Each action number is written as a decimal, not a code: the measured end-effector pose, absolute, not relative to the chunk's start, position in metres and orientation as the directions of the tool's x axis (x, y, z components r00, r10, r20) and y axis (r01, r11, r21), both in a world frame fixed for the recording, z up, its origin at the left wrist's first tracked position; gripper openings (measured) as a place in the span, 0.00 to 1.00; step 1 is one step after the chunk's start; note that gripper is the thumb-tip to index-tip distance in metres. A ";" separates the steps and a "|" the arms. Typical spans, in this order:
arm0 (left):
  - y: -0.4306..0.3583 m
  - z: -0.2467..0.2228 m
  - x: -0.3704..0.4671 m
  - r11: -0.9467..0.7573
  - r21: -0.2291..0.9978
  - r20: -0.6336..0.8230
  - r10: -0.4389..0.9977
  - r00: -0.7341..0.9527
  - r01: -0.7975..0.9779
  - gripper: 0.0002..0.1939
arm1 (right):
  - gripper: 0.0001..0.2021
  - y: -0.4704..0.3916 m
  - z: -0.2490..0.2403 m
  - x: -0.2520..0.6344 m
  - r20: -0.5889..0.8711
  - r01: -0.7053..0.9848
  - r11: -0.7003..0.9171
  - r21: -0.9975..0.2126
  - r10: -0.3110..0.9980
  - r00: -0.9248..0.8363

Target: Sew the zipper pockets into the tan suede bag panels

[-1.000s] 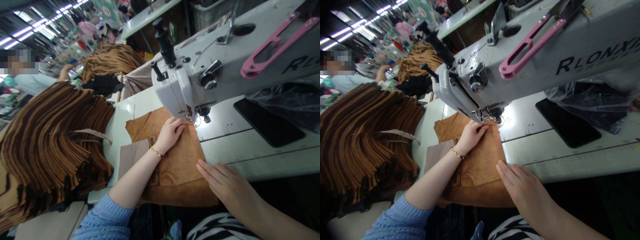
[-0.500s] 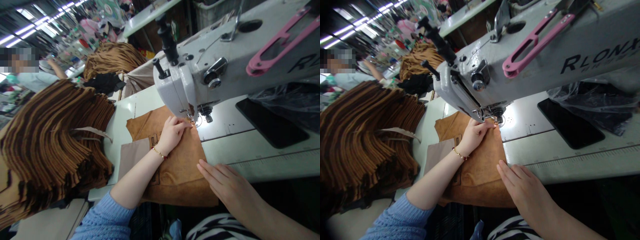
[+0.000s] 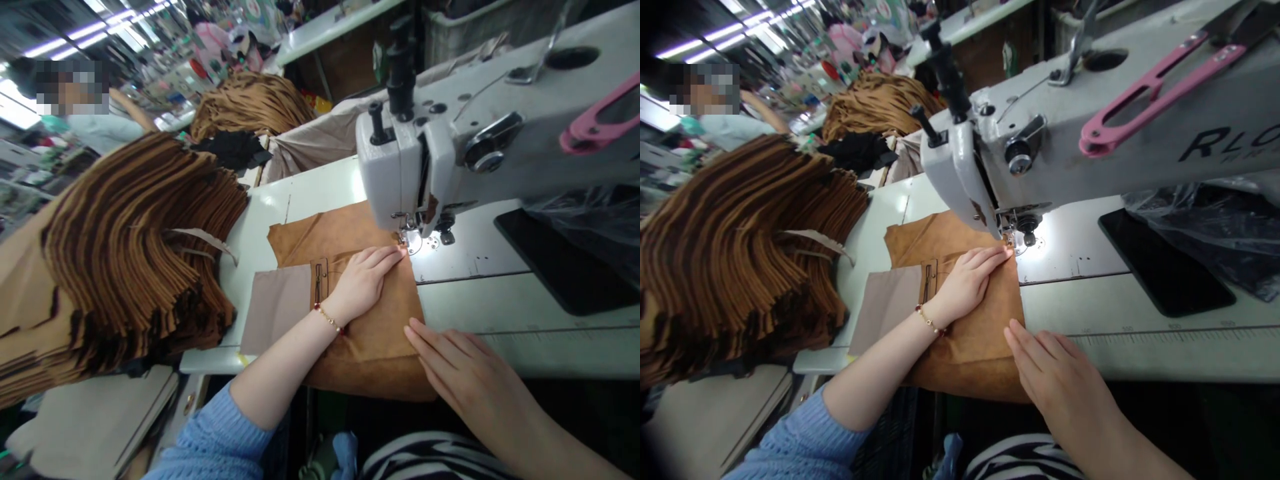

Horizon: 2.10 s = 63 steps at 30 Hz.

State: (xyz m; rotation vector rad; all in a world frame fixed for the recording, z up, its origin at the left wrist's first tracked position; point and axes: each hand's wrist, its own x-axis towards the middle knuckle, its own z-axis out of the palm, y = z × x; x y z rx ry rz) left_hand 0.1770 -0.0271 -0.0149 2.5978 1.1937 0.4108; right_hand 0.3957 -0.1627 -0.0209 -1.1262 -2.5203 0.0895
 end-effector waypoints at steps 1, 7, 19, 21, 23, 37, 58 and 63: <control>-0.027 -0.015 0.177 -0.627 0.340 0.142 0.771 0.620 0.701 0.22 | 0.21 -0.161 -0.019 0.396 0.321 0.702 0.682 -0.206 0.725 -0.610; -0.024 -0.013 0.176 -0.608 0.366 0.138 0.784 0.605 0.704 0.22 | 0.20 -0.153 -0.013 0.399 0.310 0.739 0.633 -0.232 0.768 -0.561; -0.012 -0.014 0.173 -0.628 0.386 0.144 0.765 0.628 0.676 0.22 | 0.23 -0.154 -0.026 0.399 0.293 0.743 0.626 -0.238 0.775 -0.559; -0.012 -0.015 0.173 -0.626 0.381 0.140 0.766 0.627 0.680 0.21 | 0.24 -0.155 -0.027 0.399 0.291 0.746 0.623 -0.237 0.778 -0.557; -0.013 -0.015 0.172 -0.631 0.372 0.138 0.763 0.632 0.681 0.21 | 0.24 -0.156 -0.027 0.399 0.283 0.751 0.614 -0.244 0.786 -0.550; -0.014 -0.020 0.170 -0.648 0.347 0.163 0.753 0.637 0.678 0.20 | 0.22 -0.155 -0.025 0.400 0.319 0.726 0.639 -0.256 0.764 -0.560; 0.003 -0.012 0.164 -0.664 0.372 0.153 0.733 0.663 0.648 0.18 | 0.22 -0.143 -0.025 0.394 0.278 0.762 0.599 -0.246 0.797 -0.536; -0.031 -0.002 0.162 -0.675 0.373 0.093 0.710 0.698 0.636 0.17 | 0.21 -0.142 -0.021 0.390 0.282 0.772 0.594 -0.224 0.798 -0.532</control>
